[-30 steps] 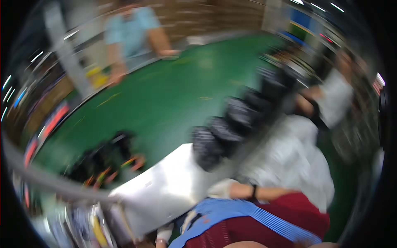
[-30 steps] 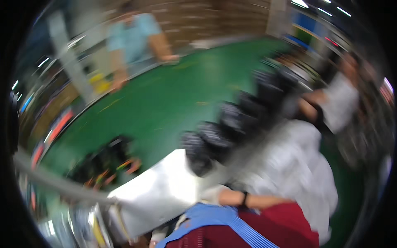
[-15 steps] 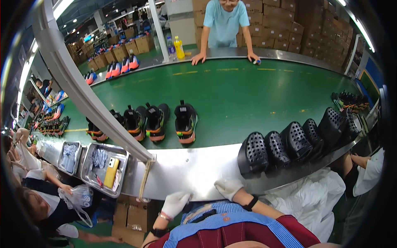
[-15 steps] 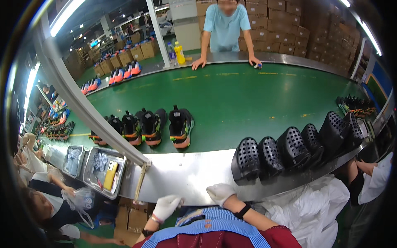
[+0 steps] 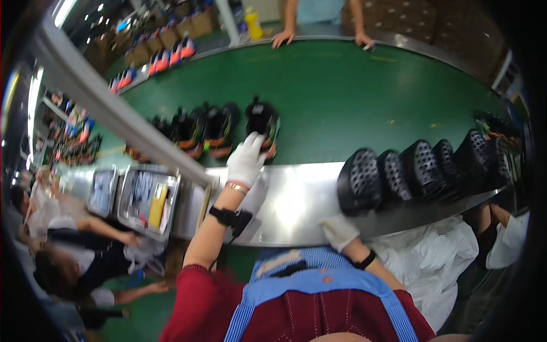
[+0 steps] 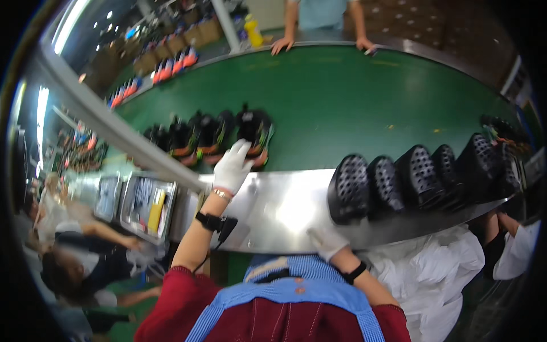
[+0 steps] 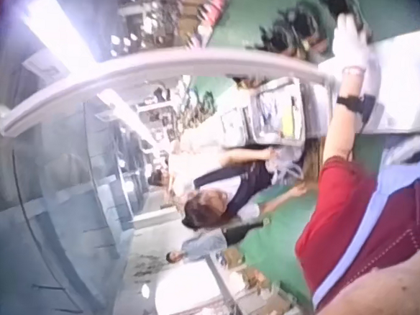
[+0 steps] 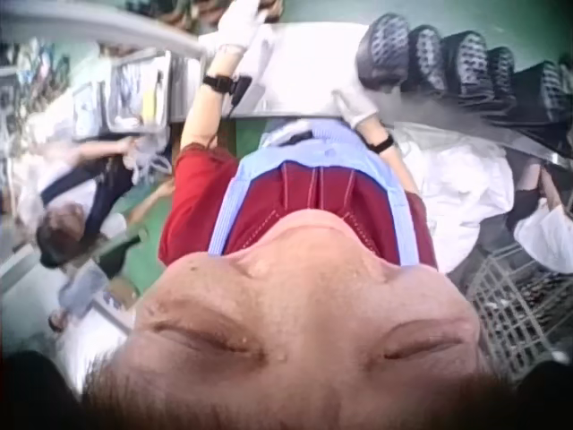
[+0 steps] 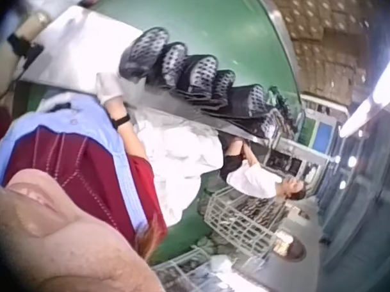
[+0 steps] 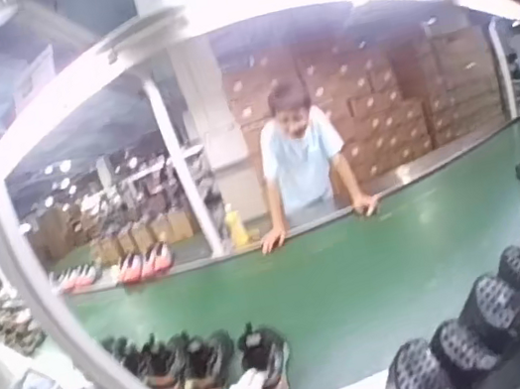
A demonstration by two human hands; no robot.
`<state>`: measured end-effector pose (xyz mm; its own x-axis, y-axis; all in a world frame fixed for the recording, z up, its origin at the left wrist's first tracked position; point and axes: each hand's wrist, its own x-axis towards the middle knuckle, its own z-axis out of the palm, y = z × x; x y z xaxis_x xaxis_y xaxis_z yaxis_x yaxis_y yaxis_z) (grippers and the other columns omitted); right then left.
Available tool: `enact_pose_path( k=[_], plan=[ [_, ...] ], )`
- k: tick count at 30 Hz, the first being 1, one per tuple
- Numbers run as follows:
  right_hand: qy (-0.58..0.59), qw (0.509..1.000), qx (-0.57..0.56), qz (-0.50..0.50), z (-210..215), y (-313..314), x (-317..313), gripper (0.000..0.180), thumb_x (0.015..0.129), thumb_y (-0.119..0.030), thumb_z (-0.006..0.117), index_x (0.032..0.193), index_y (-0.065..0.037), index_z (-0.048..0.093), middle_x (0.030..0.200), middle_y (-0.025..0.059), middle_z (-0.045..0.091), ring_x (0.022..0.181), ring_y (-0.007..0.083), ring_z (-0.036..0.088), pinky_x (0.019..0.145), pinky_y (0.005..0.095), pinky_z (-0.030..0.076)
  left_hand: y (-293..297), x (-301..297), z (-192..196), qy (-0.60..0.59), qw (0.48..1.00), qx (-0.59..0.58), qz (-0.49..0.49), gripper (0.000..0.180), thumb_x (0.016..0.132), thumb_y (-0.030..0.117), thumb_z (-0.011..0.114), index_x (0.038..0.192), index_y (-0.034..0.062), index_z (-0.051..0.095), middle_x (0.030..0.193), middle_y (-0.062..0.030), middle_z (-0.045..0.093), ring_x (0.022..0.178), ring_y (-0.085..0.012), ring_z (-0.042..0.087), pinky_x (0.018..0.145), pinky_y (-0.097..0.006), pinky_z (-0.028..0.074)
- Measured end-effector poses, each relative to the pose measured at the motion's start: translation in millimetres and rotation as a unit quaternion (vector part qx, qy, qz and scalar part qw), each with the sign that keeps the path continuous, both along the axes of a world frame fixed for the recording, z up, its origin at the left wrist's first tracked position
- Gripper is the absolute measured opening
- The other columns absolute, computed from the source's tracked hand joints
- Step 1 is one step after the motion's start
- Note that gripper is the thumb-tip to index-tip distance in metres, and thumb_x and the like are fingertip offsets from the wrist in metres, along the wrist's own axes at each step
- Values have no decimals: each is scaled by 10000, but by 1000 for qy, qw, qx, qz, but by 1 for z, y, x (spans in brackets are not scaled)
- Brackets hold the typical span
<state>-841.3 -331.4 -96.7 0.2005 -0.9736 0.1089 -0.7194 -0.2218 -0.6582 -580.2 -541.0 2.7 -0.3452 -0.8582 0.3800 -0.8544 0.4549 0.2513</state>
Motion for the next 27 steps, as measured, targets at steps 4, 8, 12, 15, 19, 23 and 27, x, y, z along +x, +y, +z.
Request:
enact_pose_path(
  k=[4, 8, 12, 15, 19, 23, 27],
  plan=[
    [66, 994, 59, 65, 14, -11, 10, 206, 863, -163, 579, 1013, -88, 699, 875, 155, 678, 842, 358, 640, 767, 457, 517, -37, 24, -31, -46, 987, 150, 30, 338, 838, 292, 669, 1140, 143, 638, 1086, -132, 662, 1018, -332, 649, 844, -446, 526],
    [68, 996, 41, 46, 11, -10, 6, 158, 881, -192, 552, 927, -79, 653, 817, 161, 662, 827, 357, 653, 732, 472, 510, -59, 8, -8, -95, 973, 207, 39, 325, 804, 352, 685, 996, 91, 702, 938, -169, 702, 910, -364, 675, 802, -428, 534],
    [42, 998, 9, 51, 7, -12, 7, 154, 871, -200, 556, 899, -80, 649, 797, 151, 661, 819, 341, 655, 733, 470, 517, -73, 31, 3, -100, 974, 191, 64, 291, 817, 342, 678, 951, 84, 678, 958, -166, 690, 948, -365, 662, 815, -441, 525],
    [28, 998, -9, 53, 0, -18, 7, 154, 872, -207, 556, 902, -82, 642, 790, 146, 659, 812, 340, 656, 735, 468, 519, -89, 50, -3, -127, 964, 191, 131, 311, 791, 309, 720, 1005, 86, 692, 973, -181, 702, 951, -357, 673, 826, -435, 530],
    [53, 996, 49, 53, 14, -16, 7, 157, 879, -215, 553, 906, -87, 640, 778, 146, 658, 783, 347, 657, 732, 471, 523, -94, 45, -10, -102, 964, 173, 172, 341, 776, 318, 728, 1027, 89, 700, 998, -188, 705, 965, -359, 674, 850, -435, 531],
    [15, 998, -13, 59, 1, -17, 7, 156, 875, -216, 558, 912, -87, 637, 775, 150, 659, 763, 350, 657, 717, 476, 525, -96, 51, -20, -114, 964, 145, 192, 399, 762, 295, 732, 1104, 95, 682, 1028, -190, 700, 984, -364, 668, 864, -434, 529],
    [46, 997, 35, 57, 13, -18, 5, 158, 873, -221, 566, 915, -86, 635, 777, 155, 658, 764, 350, 659, 697, 476, 527, -54, 15, -33, -83, 972, -98, 199, 598, 760, 190, 749, 1323, 126, 555, 1294, -152, 559, 1193, -362, 518, 1025, -460, 422]
  ],
)
